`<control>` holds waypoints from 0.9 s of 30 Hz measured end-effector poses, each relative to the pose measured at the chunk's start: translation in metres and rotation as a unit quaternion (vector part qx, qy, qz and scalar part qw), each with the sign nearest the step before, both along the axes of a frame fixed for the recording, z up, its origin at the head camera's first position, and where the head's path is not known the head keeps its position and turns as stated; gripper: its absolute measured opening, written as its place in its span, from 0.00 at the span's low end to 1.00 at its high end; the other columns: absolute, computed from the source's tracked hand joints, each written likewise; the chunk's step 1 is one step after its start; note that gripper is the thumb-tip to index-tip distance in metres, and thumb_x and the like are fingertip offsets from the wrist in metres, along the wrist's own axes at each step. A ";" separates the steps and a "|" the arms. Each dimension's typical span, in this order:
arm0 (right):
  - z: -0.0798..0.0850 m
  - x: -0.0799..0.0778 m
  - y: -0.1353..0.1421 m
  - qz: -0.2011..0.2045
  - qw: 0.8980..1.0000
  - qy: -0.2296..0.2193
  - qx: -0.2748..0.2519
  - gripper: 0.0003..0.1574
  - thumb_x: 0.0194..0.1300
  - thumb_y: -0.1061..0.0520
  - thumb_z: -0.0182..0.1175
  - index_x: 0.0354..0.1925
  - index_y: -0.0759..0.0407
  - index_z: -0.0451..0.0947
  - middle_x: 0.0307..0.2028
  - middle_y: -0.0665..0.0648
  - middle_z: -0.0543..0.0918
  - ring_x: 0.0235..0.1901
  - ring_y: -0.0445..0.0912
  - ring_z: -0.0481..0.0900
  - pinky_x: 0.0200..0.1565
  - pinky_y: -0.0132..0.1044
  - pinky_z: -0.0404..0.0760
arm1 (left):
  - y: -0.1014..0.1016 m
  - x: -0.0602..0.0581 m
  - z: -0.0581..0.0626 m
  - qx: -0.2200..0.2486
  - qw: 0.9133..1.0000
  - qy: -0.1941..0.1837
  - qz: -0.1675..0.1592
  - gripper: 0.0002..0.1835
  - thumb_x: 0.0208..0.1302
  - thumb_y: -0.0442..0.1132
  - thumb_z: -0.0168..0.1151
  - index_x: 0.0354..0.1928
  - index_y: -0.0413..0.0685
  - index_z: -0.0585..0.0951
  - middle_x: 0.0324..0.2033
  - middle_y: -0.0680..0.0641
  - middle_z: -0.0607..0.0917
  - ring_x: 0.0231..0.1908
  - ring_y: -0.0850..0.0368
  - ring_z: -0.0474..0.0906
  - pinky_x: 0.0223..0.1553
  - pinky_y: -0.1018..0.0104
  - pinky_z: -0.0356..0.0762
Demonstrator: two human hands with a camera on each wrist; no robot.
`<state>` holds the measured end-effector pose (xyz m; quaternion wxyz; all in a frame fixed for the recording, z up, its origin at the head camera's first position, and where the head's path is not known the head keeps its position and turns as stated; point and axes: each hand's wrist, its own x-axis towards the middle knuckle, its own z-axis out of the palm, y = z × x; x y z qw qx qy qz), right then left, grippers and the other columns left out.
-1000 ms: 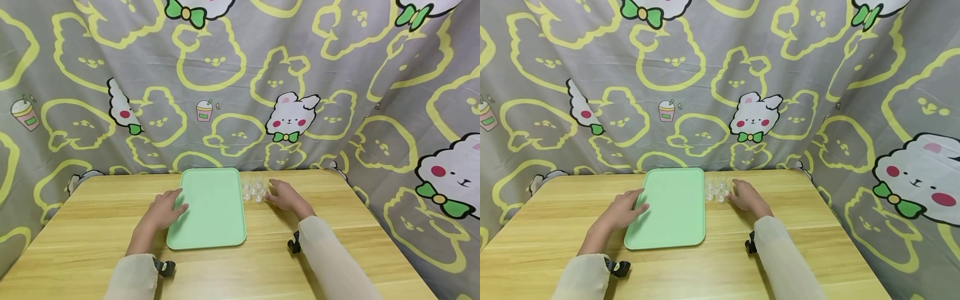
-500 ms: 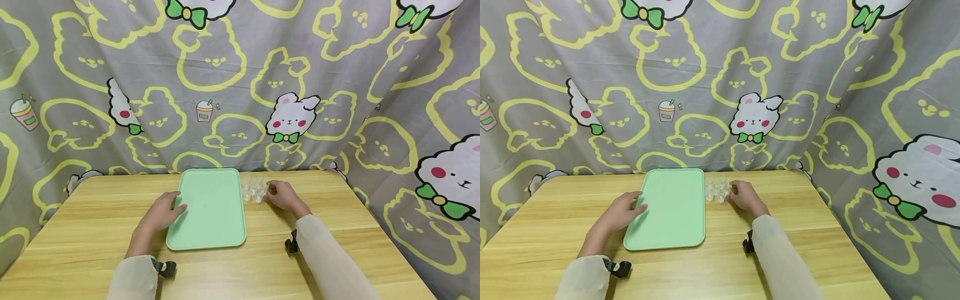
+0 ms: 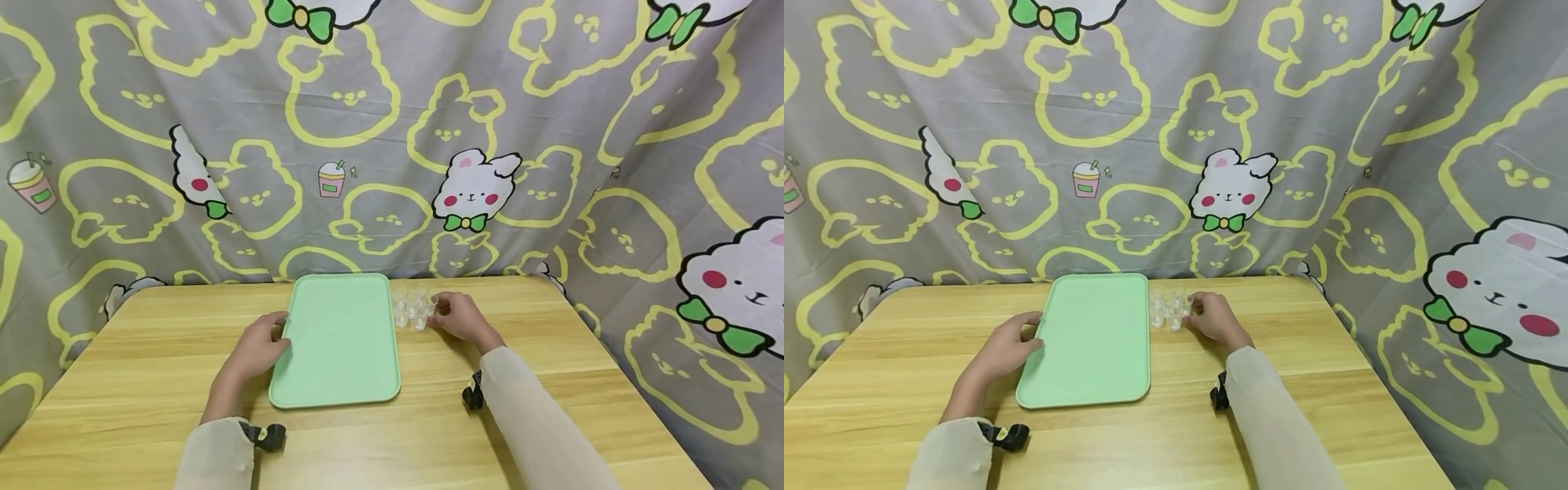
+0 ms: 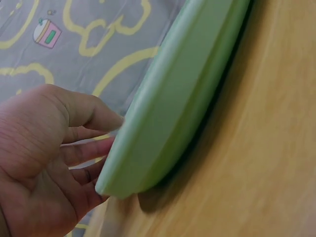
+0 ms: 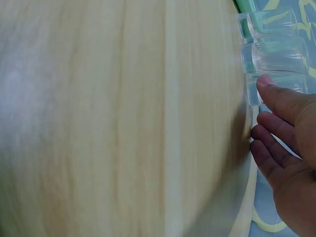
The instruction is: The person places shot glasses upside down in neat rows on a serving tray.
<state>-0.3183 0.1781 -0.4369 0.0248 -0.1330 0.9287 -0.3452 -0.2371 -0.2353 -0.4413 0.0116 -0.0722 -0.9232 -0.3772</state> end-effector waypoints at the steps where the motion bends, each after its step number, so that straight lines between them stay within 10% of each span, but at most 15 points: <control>1: 0.000 -0.001 0.000 0.001 1.000 0.001 0.000 0.30 0.65 0.56 0.72 0.62 0.65 0.78 0.53 0.62 0.85 0.54 0.55 0.82 0.58 0.50 0.80 | -0.001 0.000 0.000 0.004 1.000 -0.001 0.000 0.32 0.69 0.33 0.60 0.72 0.28 0.65 0.62 0.29 0.75 0.50 0.40 0.79 0.48 0.49 0.80; 27: -0.006 -0.005 0.002 0.013 1.000 0.019 -0.019 0.17 0.66 0.57 0.71 0.52 0.60 0.84 0.41 0.54 0.88 0.45 0.49 0.85 0.53 0.48 0.82 | -0.020 0.004 -0.006 0.097 0.993 -0.061 0.027 0.20 0.67 0.33 0.66 0.59 0.32 0.80 0.46 0.40 0.86 0.43 0.53 0.80 0.41 0.67 0.80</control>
